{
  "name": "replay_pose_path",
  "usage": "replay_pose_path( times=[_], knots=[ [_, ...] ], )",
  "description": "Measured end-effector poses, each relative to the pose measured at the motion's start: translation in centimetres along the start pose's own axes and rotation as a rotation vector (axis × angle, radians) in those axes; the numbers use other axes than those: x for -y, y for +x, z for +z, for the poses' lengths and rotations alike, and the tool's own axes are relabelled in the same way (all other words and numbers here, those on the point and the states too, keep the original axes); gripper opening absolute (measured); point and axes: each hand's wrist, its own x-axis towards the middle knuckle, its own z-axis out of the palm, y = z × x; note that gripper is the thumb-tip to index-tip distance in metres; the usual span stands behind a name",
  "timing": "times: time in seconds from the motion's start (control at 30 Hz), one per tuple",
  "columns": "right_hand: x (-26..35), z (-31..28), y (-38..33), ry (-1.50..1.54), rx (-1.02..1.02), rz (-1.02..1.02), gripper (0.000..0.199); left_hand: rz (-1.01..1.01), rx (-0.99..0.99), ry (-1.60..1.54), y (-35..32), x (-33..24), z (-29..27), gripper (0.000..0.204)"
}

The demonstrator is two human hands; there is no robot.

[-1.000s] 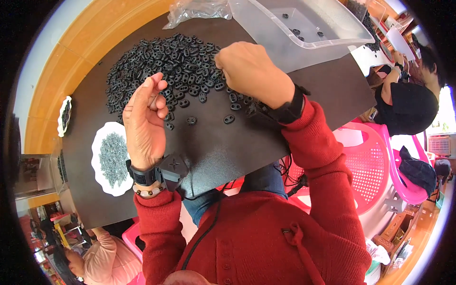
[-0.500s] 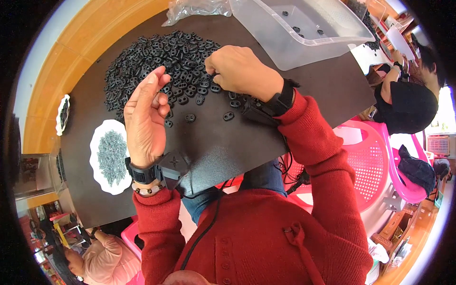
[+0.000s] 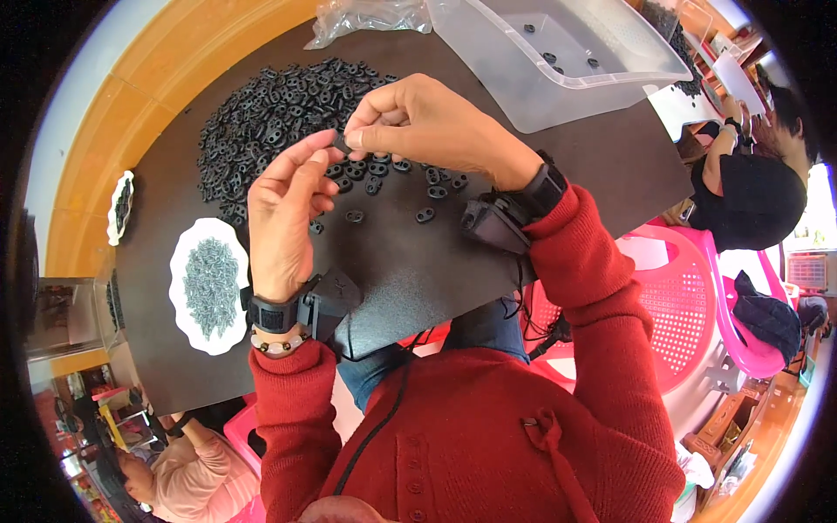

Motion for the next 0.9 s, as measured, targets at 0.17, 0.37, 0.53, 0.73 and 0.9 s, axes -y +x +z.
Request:
replay_pose_path(
  times=[0.17,0.37,0.53,0.73,0.9],
  knots=[
    [0.8,-0.2,-0.4,0.046,0.005,-0.022,0.021,-0.019,0.072,-0.079,-0.1,-0.3,0.3,0.029],
    [0.8,0.4,-0.6,0.036,-0.070,-0.133,0.011,-0.034,0.037,-0.113,-0.1,-0.3,0.6,0.027],
    [1.7,0.3,-0.9,0.020,-0.084,-0.176,0.012,-0.050,0.041,-0.185,0.0,-0.3,0.2,0.025],
    [2.0,0.3,-0.8,0.100,-0.071,-0.191,0.016,-0.066,0.055,-0.303,0.1,-0.6,0.1,0.023],
    [2.3,0.3,-0.7,0.119,-0.061,-0.195,0.019,-0.081,0.102,-0.353,0.0,-0.7,0.1,0.023]
  ],
)
